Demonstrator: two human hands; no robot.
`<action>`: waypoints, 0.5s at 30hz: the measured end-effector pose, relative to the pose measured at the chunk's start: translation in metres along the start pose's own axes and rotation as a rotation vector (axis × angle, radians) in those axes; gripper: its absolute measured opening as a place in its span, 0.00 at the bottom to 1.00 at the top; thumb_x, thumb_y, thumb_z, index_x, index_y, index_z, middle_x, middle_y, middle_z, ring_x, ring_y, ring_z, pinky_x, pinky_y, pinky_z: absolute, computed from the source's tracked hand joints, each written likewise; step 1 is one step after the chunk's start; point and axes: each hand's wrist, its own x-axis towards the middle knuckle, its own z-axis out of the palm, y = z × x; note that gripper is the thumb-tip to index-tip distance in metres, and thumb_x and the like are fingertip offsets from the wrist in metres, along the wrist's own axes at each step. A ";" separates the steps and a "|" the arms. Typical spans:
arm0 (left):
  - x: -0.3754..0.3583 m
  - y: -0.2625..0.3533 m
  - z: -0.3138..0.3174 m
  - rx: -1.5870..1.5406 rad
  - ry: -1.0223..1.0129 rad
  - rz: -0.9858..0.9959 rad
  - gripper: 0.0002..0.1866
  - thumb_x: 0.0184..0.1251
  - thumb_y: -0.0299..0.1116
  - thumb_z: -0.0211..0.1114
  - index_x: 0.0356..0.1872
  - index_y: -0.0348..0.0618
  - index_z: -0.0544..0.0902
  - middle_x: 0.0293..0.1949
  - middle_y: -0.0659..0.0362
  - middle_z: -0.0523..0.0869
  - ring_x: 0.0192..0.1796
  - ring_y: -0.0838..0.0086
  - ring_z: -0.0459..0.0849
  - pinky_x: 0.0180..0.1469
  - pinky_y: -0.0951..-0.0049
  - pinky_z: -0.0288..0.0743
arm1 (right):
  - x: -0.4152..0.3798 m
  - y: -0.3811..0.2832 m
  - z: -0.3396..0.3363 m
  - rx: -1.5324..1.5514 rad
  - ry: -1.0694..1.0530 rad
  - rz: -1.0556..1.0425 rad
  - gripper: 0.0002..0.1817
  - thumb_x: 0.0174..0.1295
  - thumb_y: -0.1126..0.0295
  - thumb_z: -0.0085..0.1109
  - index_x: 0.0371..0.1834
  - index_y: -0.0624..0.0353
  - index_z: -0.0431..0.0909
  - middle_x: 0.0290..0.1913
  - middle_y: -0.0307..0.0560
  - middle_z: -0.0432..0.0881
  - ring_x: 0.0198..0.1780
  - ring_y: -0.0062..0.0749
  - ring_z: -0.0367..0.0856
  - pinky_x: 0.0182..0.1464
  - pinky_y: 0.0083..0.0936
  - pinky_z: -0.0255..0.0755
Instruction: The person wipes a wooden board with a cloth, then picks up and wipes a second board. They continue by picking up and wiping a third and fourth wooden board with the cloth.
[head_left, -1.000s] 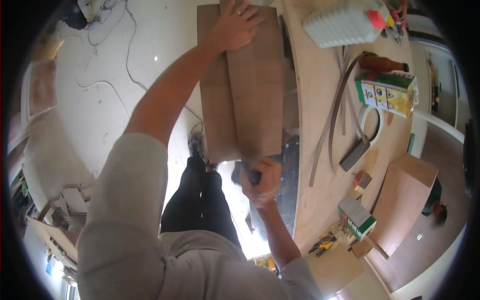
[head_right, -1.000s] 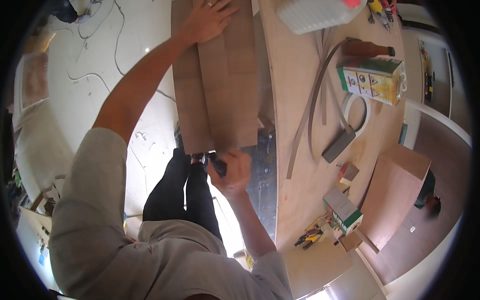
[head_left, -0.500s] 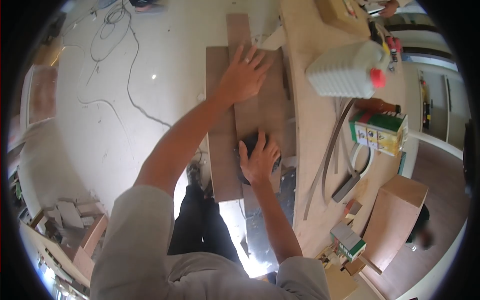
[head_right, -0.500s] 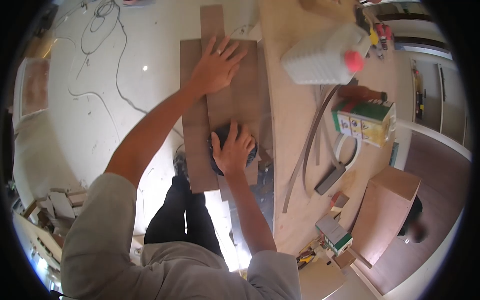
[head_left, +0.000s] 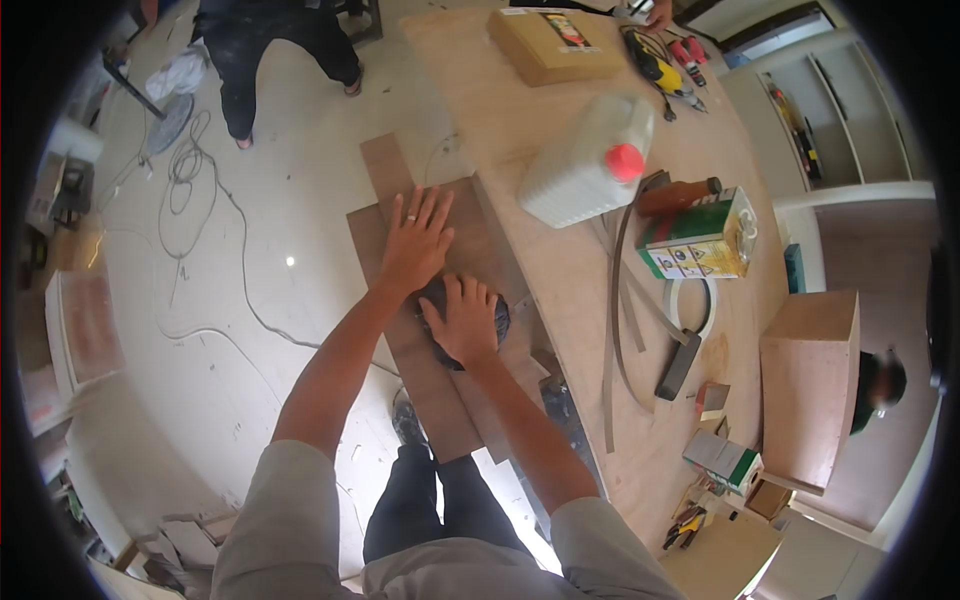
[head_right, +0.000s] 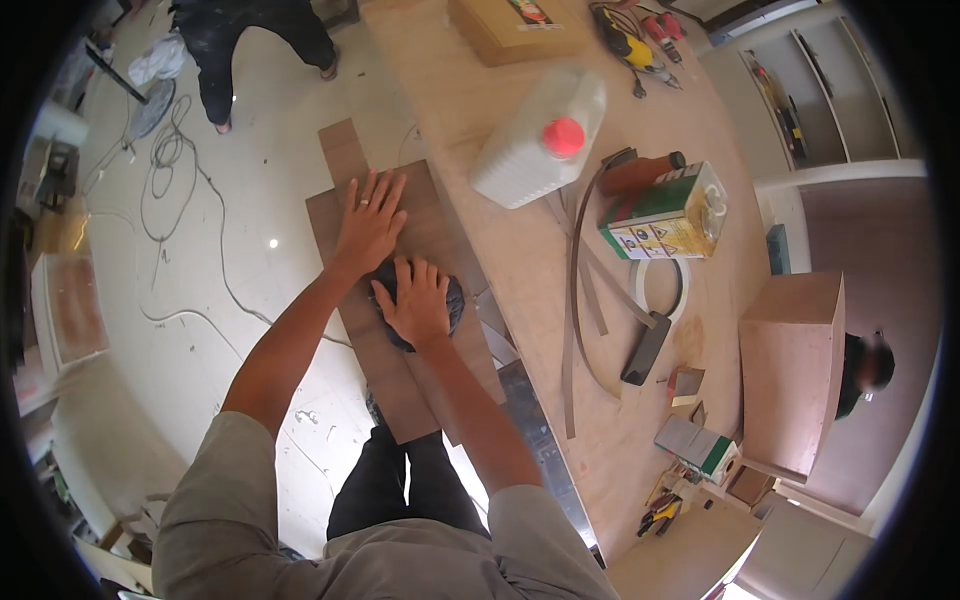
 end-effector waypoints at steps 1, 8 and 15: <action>0.002 -0.003 0.000 -0.014 -0.004 -0.004 0.31 0.84 0.47 0.49 0.82 0.47 0.63 0.80 0.49 0.67 0.84 0.50 0.57 0.83 0.36 0.44 | 0.000 0.001 -0.001 0.002 -0.016 -0.005 0.31 0.73 0.44 0.57 0.67 0.58 0.73 0.61 0.56 0.74 0.61 0.54 0.73 0.65 0.54 0.63; 0.052 -0.089 0.023 0.270 0.076 -0.165 0.32 0.85 0.49 0.49 0.81 0.42 0.63 0.79 0.46 0.66 0.85 0.48 0.54 0.82 0.32 0.45 | -0.002 0.003 -0.008 0.078 -0.041 -0.008 0.32 0.74 0.45 0.57 0.69 0.60 0.73 0.60 0.57 0.75 0.62 0.53 0.73 0.67 0.56 0.63; 0.118 -0.136 0.008 0.182 -0.093 -0.221 0.21 0.84 0.47 0.50 0.61 0.44 0.82 0.52 0.52 0.89 0.59 0.53 0.86 0.72 0.33 0.65 | 0.002 0.005 -0.008 0.101 -0.117 0.031 0.34 0.74 0.44 0.56 0.71 0.61 0.71 0.65 0.60 0.73 0.67 0.56 0.71 0.71 0.58 0.60</action>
